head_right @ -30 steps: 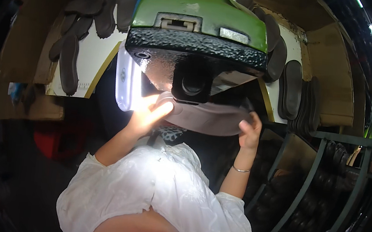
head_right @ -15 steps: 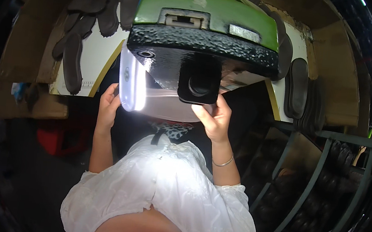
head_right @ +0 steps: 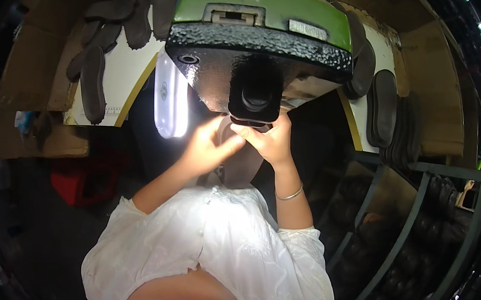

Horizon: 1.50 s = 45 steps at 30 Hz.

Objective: The person sits at a workbench and repeatedly picks up dark shoe soles or insoles from a pile. They hold each item against a rotating grinding wheel on a green machine to smooth the edges, then place the processed item onto a separate stack on the table.

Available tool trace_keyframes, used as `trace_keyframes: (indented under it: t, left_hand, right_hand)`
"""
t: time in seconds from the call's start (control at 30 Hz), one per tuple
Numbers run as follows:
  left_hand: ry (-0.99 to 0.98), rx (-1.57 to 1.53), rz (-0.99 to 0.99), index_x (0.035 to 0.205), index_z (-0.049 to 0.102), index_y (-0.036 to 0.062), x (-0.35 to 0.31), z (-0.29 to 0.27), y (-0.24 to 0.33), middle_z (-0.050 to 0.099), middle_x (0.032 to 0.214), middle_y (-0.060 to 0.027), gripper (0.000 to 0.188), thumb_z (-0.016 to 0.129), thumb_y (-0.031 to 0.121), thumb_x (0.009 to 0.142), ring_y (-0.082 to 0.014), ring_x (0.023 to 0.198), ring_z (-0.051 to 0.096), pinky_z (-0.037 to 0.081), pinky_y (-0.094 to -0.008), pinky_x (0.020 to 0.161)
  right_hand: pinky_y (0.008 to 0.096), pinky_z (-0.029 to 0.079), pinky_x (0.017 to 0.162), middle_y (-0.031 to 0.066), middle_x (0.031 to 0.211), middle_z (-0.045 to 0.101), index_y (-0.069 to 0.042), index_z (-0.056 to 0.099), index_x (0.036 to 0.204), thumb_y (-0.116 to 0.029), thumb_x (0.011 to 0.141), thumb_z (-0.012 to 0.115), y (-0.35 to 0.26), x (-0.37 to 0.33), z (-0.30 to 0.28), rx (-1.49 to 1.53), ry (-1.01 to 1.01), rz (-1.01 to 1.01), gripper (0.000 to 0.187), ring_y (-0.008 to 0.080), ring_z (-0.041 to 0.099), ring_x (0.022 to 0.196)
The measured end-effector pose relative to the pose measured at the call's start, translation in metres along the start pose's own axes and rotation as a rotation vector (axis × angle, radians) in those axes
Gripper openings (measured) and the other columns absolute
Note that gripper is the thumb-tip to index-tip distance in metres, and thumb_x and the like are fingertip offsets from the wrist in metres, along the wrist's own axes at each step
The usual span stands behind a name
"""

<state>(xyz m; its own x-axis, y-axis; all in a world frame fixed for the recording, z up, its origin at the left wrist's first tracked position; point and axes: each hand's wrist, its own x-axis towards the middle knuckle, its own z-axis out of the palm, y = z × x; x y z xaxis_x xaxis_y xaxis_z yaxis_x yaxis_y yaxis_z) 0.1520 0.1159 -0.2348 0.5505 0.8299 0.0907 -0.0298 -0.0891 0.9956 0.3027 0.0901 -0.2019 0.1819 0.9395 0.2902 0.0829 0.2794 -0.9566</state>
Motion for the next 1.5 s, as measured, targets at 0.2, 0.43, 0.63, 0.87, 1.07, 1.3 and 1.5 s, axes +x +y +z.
trace_keyframes:
  t: [0.2, 0.43, 0.63, 0.87, 1.07, 1.3, 1.5]
  left_hand:
    - [-0.009, -0.128, -0.098, 0.098, 0.062, 0.0001, 0.011, 0.005, 0.012, 0.064, 0.087, -0.0039, 0.019, 0.061, 0.011, 0.083, -0.0075, 0.078, 0.055, 0.046, -0.0245, 0.072]
    - [0.036, -0.100, -0.139, 0.110, 0.053, -0.0006, -0.010, -0.010, -0.001, 0.059, 0.094, -0.0060, 0.027, 0.057, 0.009, 0.085, -0.0109, 0.084, 0.055, 0.045, -0.0250, 0.076]
    - [0.012, -0.222, -0.128, 0.111, 0.051, -0.0021, -0.023, -0.027, 0.007, 0.056, 0.101, -0.0086, 0.028, 0.054, 0.006, 0.084, -0.0132, 0.094, 0.052, 0.042, -0.0274, 0.084]
    - [0.098, -0.336, -0.235, 0.115, 0.045, -0.0049, -0.042, -0.076, -0.008, 0.059, 0.095, -0.0097, 0.035, 0.052, 0.007, 0.082, -0.0123, 0.084, 0.057, 0.050, -0.0260, 0.072]
    - [0.058, -0.240, -0.253, 0.114, 0.048, -0.0048, -0.060, -0.118, -0.030, 0.059, 0.100, -0.0086, 0.036, 0.054, 0.008, 0.081, -0.0130, 0.092, 0.056, 0.046, -0.0273, 0.082]
    - [-0.470, -0.002, -0.450, 0.104, 0.056, -0.0040, -0.053, -0.071, -0.066, 0.062, 0.095, -0.0100, 0.036, 0.063, 0.012, 0.073, -0.0129, 0.086, 0.057, 0.046, -0.0281, 0.076]
    - [-0.784, 0.005, -0.193, 0.108, 0.055, -0.0006, -0.043, 0.016, -0.043, 0.059, 0.103, -0.0151, 0.042, 0.067, 0.019, 0.073, -0.0232, 0.096, 0.057, 0.044, -0.0324, 0.083]
  right_hand:
    - [0.0313, 0.035, 0.095, 0.0087, 0.124, 0.046, 0.000, 0.035, 0.129, -0.010, 0.069, 0.073, 0.041, -0.064, -0.031, 0.116, -0.372, 0.412, 0.071, 0.0172, 0.043, 0.113]
    - [0.0243, 0.046, 0.073, 0.0079, 0.087, 0.064, 0.007, 0.062, 0.095, -0.004, 0.064, 0.072, 0.046, -0.104, -0.095, 0.276, -0.197, 0.717, 0.034, 0.0122, 0.058, 0.078]
    - [0.0233, 0.047, 0.070, 0.0087, 0.085, 0.063, 0.004, 0.057, 0.096, -0.004, 0.066, 0.066, 0.031, -0.066, -0.103, 0.430, 0.247, 0.328, 0.032, 0.0130, 0.059, 0.073]
    - [0.0232, 0.046, 0.072, 0.0069, 0.085, 0.063, 0.004, 0.060, 0.091, 0.000, 0.066, 0.068, 0.010, -0.020, -0.047, 0.237, 0.107, 0.124, 0.026, 0.0115, 0.058, 0.076]
    - [0.0250, 0.047, 0.075, 0.0062, 0.088, 0.064, 0.002, 0.060, 0.091, 0.003, 0.067, 0.071, -0.013, -0.007, 0.009, 0.079, 0.044, 0.094, 0.026, 0.0118, 0.059, 0.080]
    - [0.0243, 0.048, 0.072, 0.0034, 0.085, 0.063, 0.001, 0.061, 0.090, -0.002, 0.067, 0.075, -0.007, -0.004, 0.011, 0.088, -0.016, 0.136, 0.027, 0.0102, 0.058, 0.077]
    - [0.0250, 0.047, 0.071, 0.0053, 0.082, 0.065, 0.001, 0.064, 0.090, -0.016, 0.068, 0.075, -0.015, 0.000, 0.001, 0.032, -0.175, 0.355, 0.030, 0.0105, 0.058, 0.074]
